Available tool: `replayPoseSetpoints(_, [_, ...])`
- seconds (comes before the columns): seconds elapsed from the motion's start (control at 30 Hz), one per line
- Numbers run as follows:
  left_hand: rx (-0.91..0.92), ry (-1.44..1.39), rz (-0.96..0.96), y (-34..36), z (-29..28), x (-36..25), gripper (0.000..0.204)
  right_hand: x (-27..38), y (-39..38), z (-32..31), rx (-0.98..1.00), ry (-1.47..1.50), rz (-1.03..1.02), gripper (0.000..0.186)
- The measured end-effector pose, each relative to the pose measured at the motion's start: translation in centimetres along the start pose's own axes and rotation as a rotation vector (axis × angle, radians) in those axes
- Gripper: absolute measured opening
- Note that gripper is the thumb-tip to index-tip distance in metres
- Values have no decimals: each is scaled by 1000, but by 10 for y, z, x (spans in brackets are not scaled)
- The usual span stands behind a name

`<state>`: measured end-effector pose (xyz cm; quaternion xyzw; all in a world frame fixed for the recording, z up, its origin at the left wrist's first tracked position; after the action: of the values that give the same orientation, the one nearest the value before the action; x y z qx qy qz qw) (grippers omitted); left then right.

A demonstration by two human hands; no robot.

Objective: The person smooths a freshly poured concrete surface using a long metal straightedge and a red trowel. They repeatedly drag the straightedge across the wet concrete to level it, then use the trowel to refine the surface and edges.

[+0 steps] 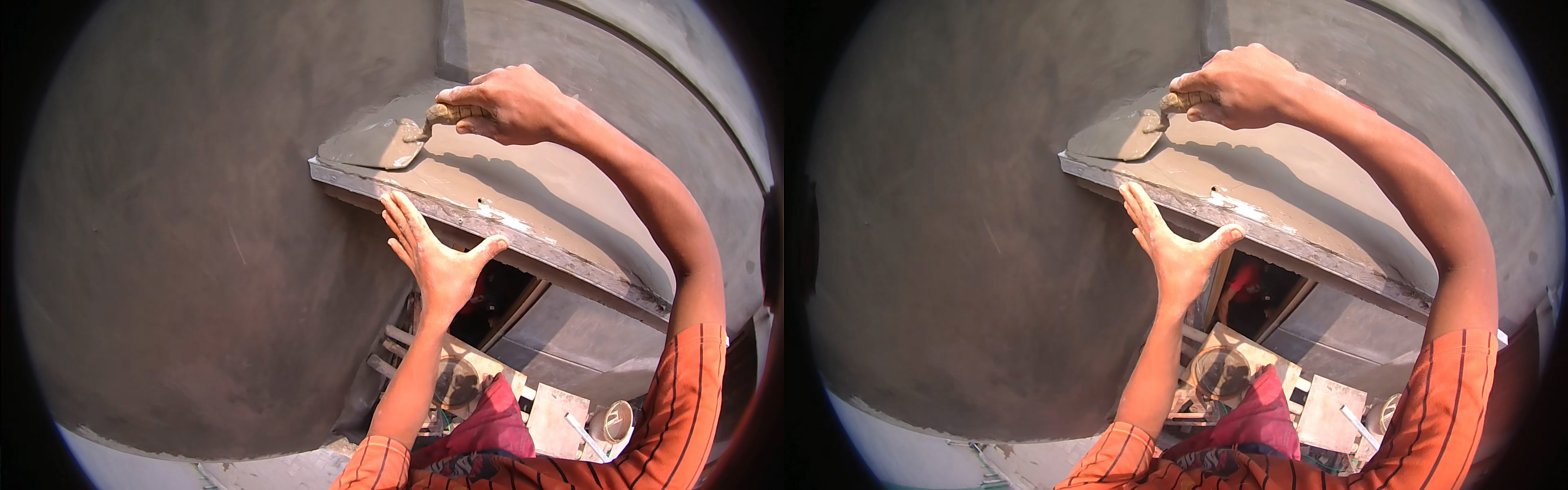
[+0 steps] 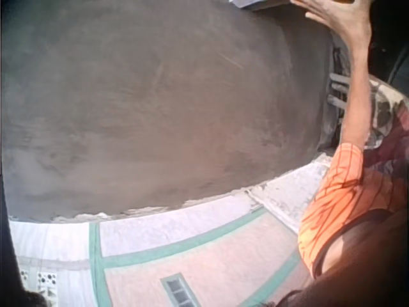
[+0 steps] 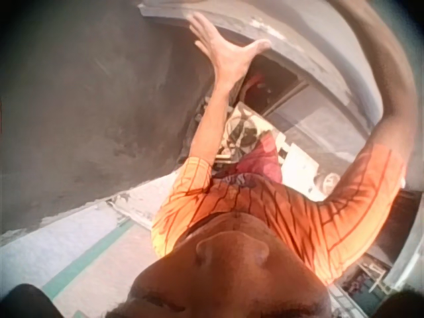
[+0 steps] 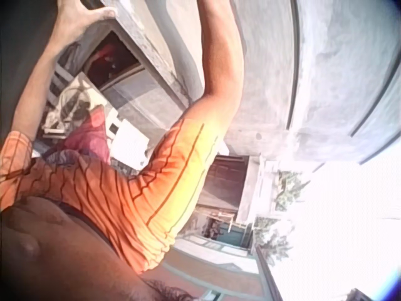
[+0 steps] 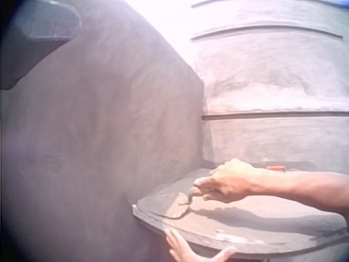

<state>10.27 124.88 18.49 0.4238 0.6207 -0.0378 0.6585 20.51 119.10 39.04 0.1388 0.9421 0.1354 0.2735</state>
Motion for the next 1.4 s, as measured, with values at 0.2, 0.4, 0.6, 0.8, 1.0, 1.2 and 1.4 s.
replayPoseSetpoints(0.2, [-4, 7, 7, 0, 1, 2, 150, -38, 8, 15, 54, -95, 62, 40])
replayPoseSetpoints(0.4, [-18, 5, 23, -1, 3, 5, 151, -77, 19, 41, 113, -129, 132, 42])
replayPoseSetpoints(0.6, [-18, -27, 40, -1, 2, 7, 151, -113, 25, 69, 113, -149, 110, 40])
replayPoseSetpoints(0.8, [-26, -39, 54, 0, 3, 7, 152, -134, 39, 85, 210, -154, 244, 30])
replayPoseSetpoints(1.0, [-32, -38, 60, 0, 4, 8, 152, -171, 49, 117, 205, -60, 259, 24])
replayPoseSetpoints(1.2, [-23, -9, 58, -1, 2, 5, 152, -202, 44, 141, 214, -65, 380, 21])
replayPoseSetpoints(1.4, [-50, -72, 121, 1, 7, 14, 151, -220, 31, 132, 491, 24, 465, 25])
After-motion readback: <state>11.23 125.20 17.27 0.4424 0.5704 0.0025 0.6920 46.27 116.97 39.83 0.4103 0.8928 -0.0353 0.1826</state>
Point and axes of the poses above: each hand's wrist, its own y-axis towards the middle knuckle, its own z-axis out of the palm, x = y × z, the point moved 3 cm from there along y, towards the middle knuckle, and after that the axes turned 3 degrees about y, right-handed, at the moved point
